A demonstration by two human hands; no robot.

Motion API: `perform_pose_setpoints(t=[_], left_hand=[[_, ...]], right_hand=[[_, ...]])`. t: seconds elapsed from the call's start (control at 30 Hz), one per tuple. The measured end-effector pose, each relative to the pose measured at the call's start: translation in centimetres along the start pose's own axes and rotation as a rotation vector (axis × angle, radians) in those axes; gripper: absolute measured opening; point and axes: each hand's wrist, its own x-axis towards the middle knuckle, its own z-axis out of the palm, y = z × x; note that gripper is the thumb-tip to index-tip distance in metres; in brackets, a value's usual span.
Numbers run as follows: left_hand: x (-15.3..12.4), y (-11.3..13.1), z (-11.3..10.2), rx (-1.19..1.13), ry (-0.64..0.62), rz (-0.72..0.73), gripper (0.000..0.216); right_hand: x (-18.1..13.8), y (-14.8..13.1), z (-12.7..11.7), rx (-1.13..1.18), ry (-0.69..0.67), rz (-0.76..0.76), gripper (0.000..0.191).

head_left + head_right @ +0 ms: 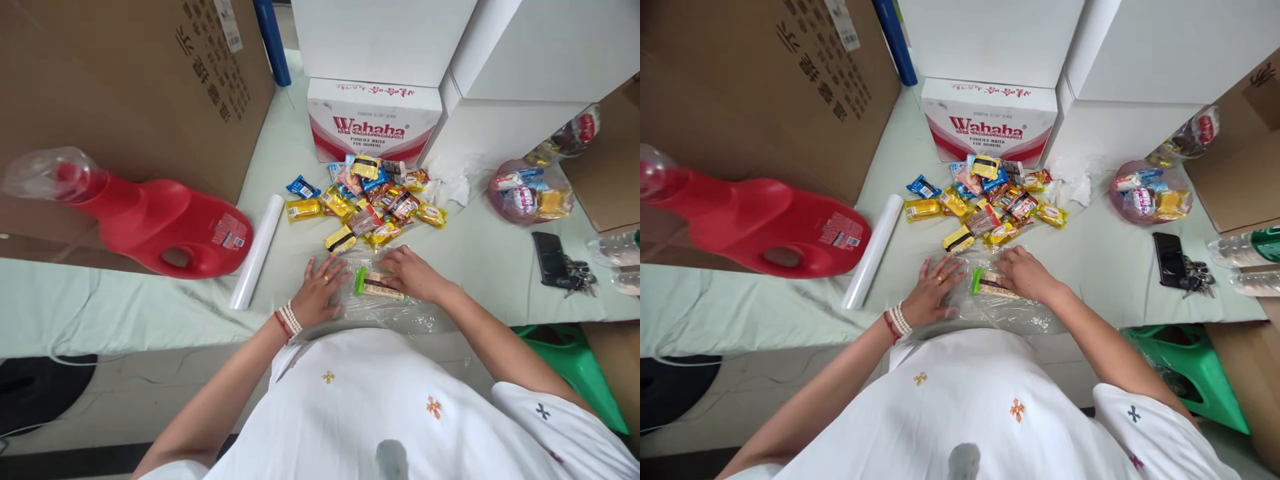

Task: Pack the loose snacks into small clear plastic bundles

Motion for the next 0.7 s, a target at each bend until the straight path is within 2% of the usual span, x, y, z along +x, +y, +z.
perform_pose_setpoints(t=[0.07,0.13,0.2,0.27,0.33,0.43,0.47,0.53,0.63,0.7], left_hand=[[-1.3,0.1,-0.5,-0.043,0.067,0.059,0.070],[-2.6,0.4,-0.7,-0.138,0.055,0.146,0.076],[-3.5,0.7,-0.4,-0.208,0.008,0.204,0.082],[-3.8,1.1,0.2,-0.190,-0.016,0.197,0.080],[-3.6,1.4,1.0,-0.121,0.009,0.138,0.067],[-2.8,1.8,1.9,-0.063,0.111,0.046,0.029],[-2.4,1.9,2.0,-0.072,0.150,0.026,0.023],[-1.6,2.0,1.9,-0.119,0.233,-0.017,0.032],[-0.3,2.2,1.6,-0.168,0.371,-0.171,0.038],[0.5,2.3,1.4,-0.171,0.420,-0.288,0.039]], right_hand=[[-2.4,-0.6,-0.6,0.056,0.066,0.002,0.047],[-5.7,-1.3,-0.3,0.153,0.032,-0.052,0.054],[-9.1,-1.8,1.2,0.201,-0.020,-0.081,0.065],[-11.8,-2.1,3.6,0.177,-0.025,-0.050,0.071],[-13.2,-2.3,5.9,0.120,0.018,-0.017,0.063],[-13.1,-2.1,7.6,0.109,0.131,-0.028,0.027],[-12.6,-1.8,7.4,0.139,0.176,-0.028,0.021],[-11.1,-0.8,5.8,0.235,0.247,-0.004,0.022],[-8.7,1.2,1.8,0.376,0.294,0.096,0.029],[-7.6,2.0,-0.6,0.403,0.290,0.118,0.031]])
